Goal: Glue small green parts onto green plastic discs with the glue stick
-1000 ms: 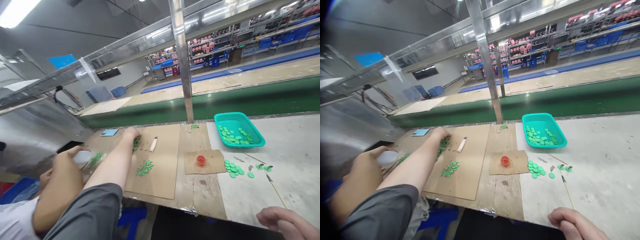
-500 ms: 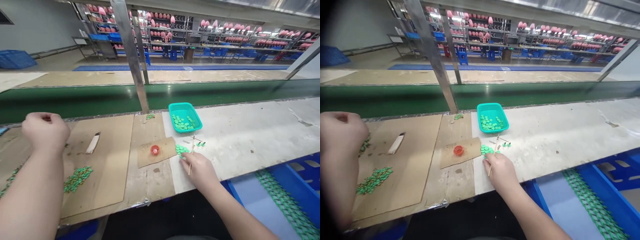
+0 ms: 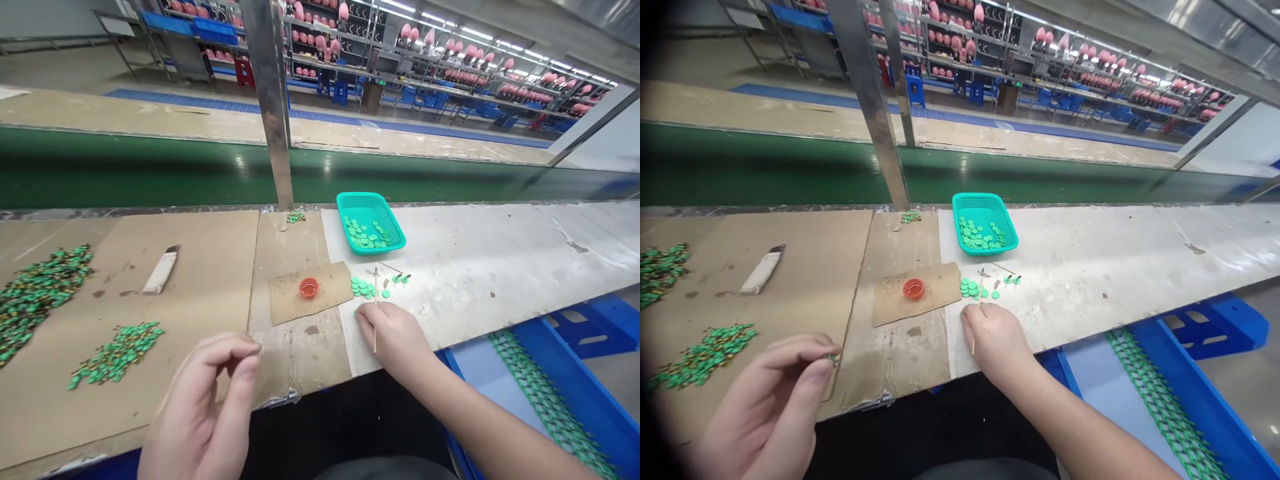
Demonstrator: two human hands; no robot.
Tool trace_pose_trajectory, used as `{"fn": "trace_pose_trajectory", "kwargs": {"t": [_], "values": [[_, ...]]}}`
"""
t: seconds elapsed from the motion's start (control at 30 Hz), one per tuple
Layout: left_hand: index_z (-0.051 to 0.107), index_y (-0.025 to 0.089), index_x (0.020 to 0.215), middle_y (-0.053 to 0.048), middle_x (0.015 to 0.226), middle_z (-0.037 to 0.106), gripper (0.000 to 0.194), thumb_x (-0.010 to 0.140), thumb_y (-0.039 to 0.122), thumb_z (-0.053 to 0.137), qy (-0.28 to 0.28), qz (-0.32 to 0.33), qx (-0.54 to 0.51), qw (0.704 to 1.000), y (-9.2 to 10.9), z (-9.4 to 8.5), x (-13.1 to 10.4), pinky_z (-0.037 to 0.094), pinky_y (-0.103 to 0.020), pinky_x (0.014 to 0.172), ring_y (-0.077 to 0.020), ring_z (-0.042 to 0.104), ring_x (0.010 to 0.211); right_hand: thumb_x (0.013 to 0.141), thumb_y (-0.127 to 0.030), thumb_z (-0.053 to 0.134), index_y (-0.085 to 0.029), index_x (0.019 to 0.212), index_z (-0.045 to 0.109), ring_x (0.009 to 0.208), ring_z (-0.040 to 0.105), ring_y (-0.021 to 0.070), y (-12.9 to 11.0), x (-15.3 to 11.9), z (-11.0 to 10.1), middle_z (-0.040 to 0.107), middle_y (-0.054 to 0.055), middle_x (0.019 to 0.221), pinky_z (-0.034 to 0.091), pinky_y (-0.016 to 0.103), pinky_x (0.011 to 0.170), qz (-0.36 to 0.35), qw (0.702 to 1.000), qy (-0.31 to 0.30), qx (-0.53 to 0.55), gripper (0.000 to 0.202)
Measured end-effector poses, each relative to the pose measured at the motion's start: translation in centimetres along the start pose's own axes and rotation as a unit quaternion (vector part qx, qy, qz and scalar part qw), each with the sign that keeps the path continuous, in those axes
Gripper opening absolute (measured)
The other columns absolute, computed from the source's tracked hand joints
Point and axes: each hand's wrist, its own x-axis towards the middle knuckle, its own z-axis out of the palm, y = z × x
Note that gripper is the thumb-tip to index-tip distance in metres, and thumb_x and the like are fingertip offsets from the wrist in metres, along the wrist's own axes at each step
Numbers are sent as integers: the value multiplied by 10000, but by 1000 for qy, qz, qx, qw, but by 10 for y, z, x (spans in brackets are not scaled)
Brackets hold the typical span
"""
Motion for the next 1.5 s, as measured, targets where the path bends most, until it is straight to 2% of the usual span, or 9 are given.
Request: {"fn": "trace_pose_trajectory", "kwargs": {"t": [0.1,0.27,0.47,0.6,0.83,1.13,1.27,1.4,1.5], "values": [[703,291,1188,-67,1189,755,65,1179,349,676,-17,-26,-40,999,-7,-4,-12,675,-381,909,-267,792,1133,1132,-197,656,-214,1247,820,803,783,256,-1,-1,-3,818,59,873,546,332,730,-1,1000,12,4,201],[701,284,1212,-71,1194,772,74,1194,320,639,-35,-26,-65,997,-14,-1,-17,693,-338,893,-256,803,1151,1148,-162,630,-226,1017,765,736,737,233,-5,4,-7,799,49,856,509,326,670,-21,999,20,22,199],[697,290,1181,-18,1083,766,100,1192,254,604,-86,44,-83,992,5,15,-12,675,-204,866,-154,811,999,1233,-176,507,-207,1069,747,758,677,228,-30,2,-4,739,50,844,512,355,699,-135,987,31,85,292],[677,294,1213,-2,1071,766,123,1179,209,595,-122,71,-95,985,9,21,-11,652,-148,870,-121,813,991,1239,-185,544,-224,1067,722,776,685,225,-35,-6,-6,761,46,863,541,364,712,-158,980,13,119,250],[654,295,1224,-4,1087,759,134,1176,187,590,-154,87,-85,981,2,27,-11,635,-142,911,-116,805,1008,1169,-187,656,-235,1276,728,794,752,216,-32,-18,-15,766,26,904,624,336,743,-22,979,11,205,137],[652,288,1253,-21,1133,788,114,1195,210,592,-177,92,-67,978,0,29,-14,643,-191,936,-144,810,1038,1190,-240,639,-216,1125,812,736,707,242,-47,-2,-3,732,33,814,515,374,700,-48,986,-28,157,186],[718,251,1271,-46,1206,849,178,1176,149,608,-189,192,-26,963,2,29,-6,647,-281,992,-186,818,1091,1293,-332,493,-222,1319,783,830,760,229,-45,4,-13,823,43,963,576,395,788,-97,965,-37,239,311],[770,201,1276,-52,1351,885,272,1167,61,563,-182,286,39,940,6,33,1,598,-363,1012,-209,790,1124,1321,-486,414,-257,1425,723,980,762,206,-40,9,-32,778,46,1089,660,363,882,3,928,35,371,398],[785,179,1263,-67,1414,876,302,1159,39,538,-192,300,56,933,3,36,-2,574,-402,1000,-230,767,1139,1271,-325,565,-273,1392,746,1050,759,186,-40,18,-39,771,31,1133,678,339,947,54,919,70,385,223]]}}
